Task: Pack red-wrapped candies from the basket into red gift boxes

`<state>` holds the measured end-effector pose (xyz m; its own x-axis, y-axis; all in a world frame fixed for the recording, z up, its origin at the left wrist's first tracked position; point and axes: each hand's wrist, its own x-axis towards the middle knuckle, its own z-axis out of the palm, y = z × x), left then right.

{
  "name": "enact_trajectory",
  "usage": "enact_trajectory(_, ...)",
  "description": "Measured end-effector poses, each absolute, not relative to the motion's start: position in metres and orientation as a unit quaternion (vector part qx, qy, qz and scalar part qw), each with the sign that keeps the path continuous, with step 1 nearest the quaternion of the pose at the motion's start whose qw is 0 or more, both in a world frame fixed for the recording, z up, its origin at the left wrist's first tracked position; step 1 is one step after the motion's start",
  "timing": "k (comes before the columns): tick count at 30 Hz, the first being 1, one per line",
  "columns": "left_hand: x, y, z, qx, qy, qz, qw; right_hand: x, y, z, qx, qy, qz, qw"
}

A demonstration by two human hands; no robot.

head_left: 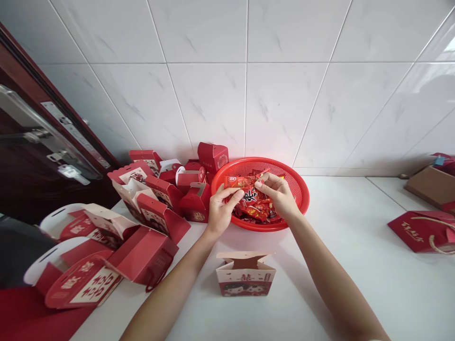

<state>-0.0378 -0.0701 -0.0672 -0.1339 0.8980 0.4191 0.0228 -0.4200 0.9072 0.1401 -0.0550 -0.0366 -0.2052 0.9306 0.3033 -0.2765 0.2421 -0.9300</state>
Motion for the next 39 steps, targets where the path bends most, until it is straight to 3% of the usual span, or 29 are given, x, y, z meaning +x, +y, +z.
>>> enact_trajectory(39,-0.0396,-0.0656,-0.0732,0.53,0.395,0.671,0.336,0.1383,-0.0536,-0.0409,-0.297,-0.627,0.46,0.554)
